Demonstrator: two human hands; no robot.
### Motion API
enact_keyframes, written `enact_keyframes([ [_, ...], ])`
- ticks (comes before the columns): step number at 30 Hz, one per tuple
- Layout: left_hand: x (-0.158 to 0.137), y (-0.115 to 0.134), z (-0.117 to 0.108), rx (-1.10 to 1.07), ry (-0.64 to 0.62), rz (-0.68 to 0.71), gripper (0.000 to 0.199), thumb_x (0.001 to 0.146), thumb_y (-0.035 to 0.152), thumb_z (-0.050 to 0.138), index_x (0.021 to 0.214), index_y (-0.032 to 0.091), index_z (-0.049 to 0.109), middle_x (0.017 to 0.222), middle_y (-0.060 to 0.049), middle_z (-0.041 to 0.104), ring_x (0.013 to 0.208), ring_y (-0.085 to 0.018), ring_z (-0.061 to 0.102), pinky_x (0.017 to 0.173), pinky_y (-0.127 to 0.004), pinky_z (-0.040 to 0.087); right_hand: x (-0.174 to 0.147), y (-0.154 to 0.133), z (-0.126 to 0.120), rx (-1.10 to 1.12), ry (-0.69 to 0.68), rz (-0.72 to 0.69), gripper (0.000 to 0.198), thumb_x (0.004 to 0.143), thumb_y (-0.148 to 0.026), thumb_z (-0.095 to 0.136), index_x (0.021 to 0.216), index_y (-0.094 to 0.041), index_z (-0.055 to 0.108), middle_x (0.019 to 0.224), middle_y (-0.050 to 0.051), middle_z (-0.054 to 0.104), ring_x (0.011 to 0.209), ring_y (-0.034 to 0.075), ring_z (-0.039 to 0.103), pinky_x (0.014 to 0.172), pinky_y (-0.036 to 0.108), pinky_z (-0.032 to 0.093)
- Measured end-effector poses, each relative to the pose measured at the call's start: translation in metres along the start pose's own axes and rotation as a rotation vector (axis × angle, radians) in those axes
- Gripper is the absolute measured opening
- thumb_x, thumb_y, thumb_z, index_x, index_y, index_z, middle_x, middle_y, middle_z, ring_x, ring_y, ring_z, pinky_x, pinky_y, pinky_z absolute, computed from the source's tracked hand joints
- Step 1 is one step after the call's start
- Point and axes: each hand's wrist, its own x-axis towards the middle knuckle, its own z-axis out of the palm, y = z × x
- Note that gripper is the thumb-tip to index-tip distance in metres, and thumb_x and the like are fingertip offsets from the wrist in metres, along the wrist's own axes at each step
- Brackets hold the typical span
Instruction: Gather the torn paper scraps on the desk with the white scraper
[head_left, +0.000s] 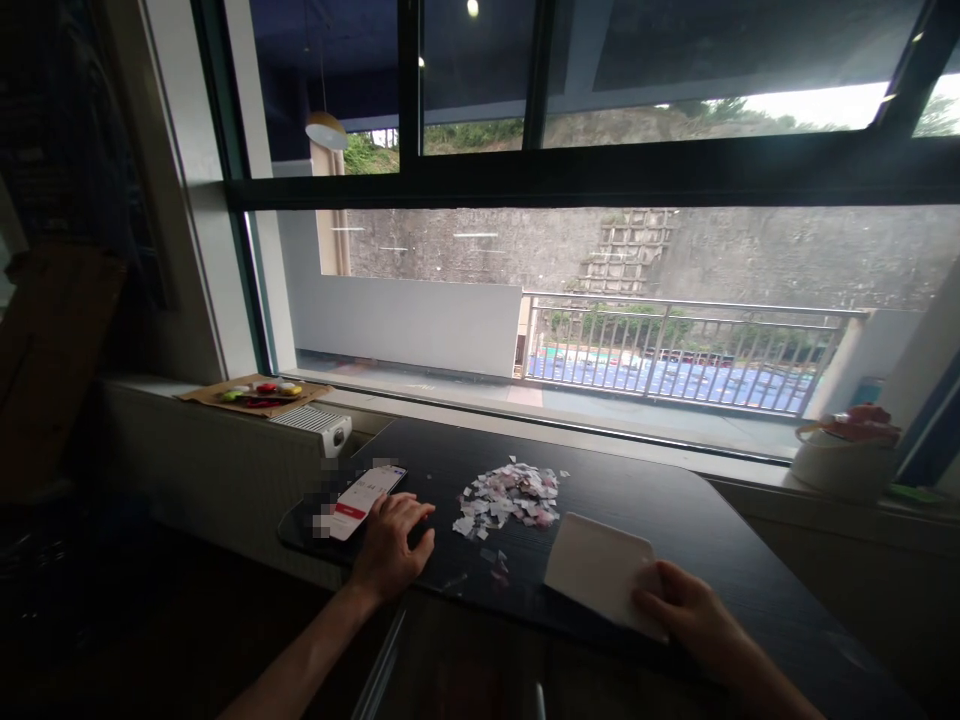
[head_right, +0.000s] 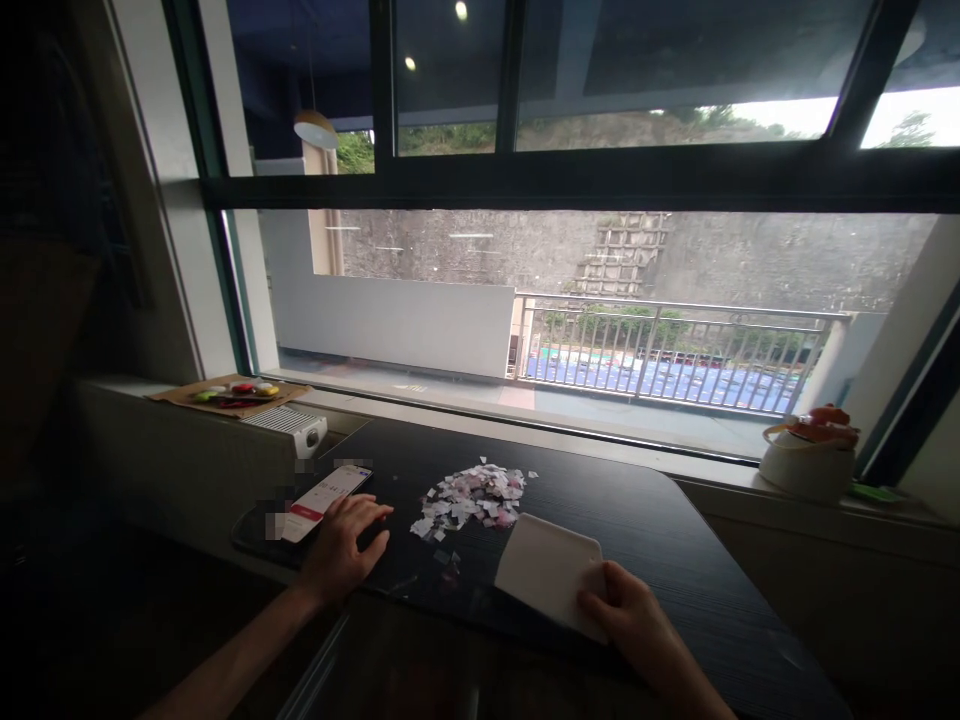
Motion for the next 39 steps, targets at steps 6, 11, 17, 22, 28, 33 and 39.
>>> enact_keyframes([
  [6,0.0,-0.001,0.0,0.0,-0.014,-0.001,0.021,0.074,0.022,0.052,0.092,0.024,0.062,0.087,-0.002,0.068,0.1,-0.025,0.057,0.096,-0.048,0.033,-0.006,0.006,0.0,-0.084,-0.085,0.029,0.027,0.059,-0.04,0.066,0.073,-0.017,0.062,0.068,0.005,0.07,0.068,0.024,0.065,0.058,0.03,0.049],
  [11,0.0,0.0,-0.001,0.0,-0.028,-0.002,0.021,0.075,0.022,0.051,0.093,0.024,0.062,0.088,-0.002,0.068,0.101,-0.025,0.057,0.096,-0.049,0.032,-0.011,0.004,0.015,-0.062,-0.091,0.006,0.027,0.06,-0.039,0.064,0.074,-0.016,0.062,0.069,0.006,0.07,0.066,0.024,0.064,0.056,0.03,0.047],
  [17,0.0,0.0,-0.001,-0.002,-0.027,-0.004,0.021,0.075,0.021,0.052,0.093,0.023,0.062,0.089,-0.003,0.068,0.102,-0.026,0.056,0.096,-0.05,0.032,-0.012,-0.003,0.026,0.087,-0.118,-0.005,0.03,0.058,-0.036,0.068,0.079,-0.015,0.064,0.07,0.005,0.071,0.069,0.024,0.065,0.059,0.031,0.049],
  [22,-0.001,0.0,0.0,-0.002,-0.017,0.0,0.021,0.074,0.021,0.053,0.093,0.022,0.062,0.09,-0.003,0.068,0.102,-0.026,0.056,0.097,-0.05,0.032,-0.003,-0.007,0.016,0.082,-0.058,0.003,0.028,0.059,-0.034,0.069,0.079,-0.015,0.063,0.073,0.006,0.072,0.072,0.025,0.066,0.064,0.033,0.051],
  [28,0.0,0.0,0.001,-0.014,0.001,0.005,0.021,0.073,0.021,0.053,0.092,0.022,0.063,0.088,-0.003,0.068,0.099,-0.025,0.057,0.096,-0.05,0.033,-0.001,-0.014,0.021,0.027,-0.257,0.046,0.032,0.061,-0.034,0.068,0.085,-0.014,0.063,0.079,0.007,0.072,0.076,0.025,0.066,0.065,0.032,0.051],
  [33,0.0,0.001,0.001,-0.01,-0.003,-0.001,0.021,0.073,0.022,0.053,0.091,0.023,0.062,0.087,-0.002,0.067,0.1,-0.025,0.056,0.096,-0.048,0.033,-0.007,-0.014,0.043,0.045,-0.228,0.002,0.027,0.061,-0.032,0.067,0.081,-0.014,0.064,0.074,0.006,0.071,0.072,0.024,0.065,0.06,0.03,0.049],
  [39,0.001,0.002,0.002,0.024,-0.011,-0.003,0.022,0.072,0.021,0.054,0.092,0.023,0.063,0.085,-0.002,0.067,0.1,-0.025,0.057,0.095,-0.047,0.036,0.001,-0.009,0.057,0.139,-0.138,-0.052,0.031,0.058,-0.038,0.068,0.08,-0.016,0.065,0.071,0.005,0.071,0.071,0.025,0.065,0.063,0.033,0.05],
])
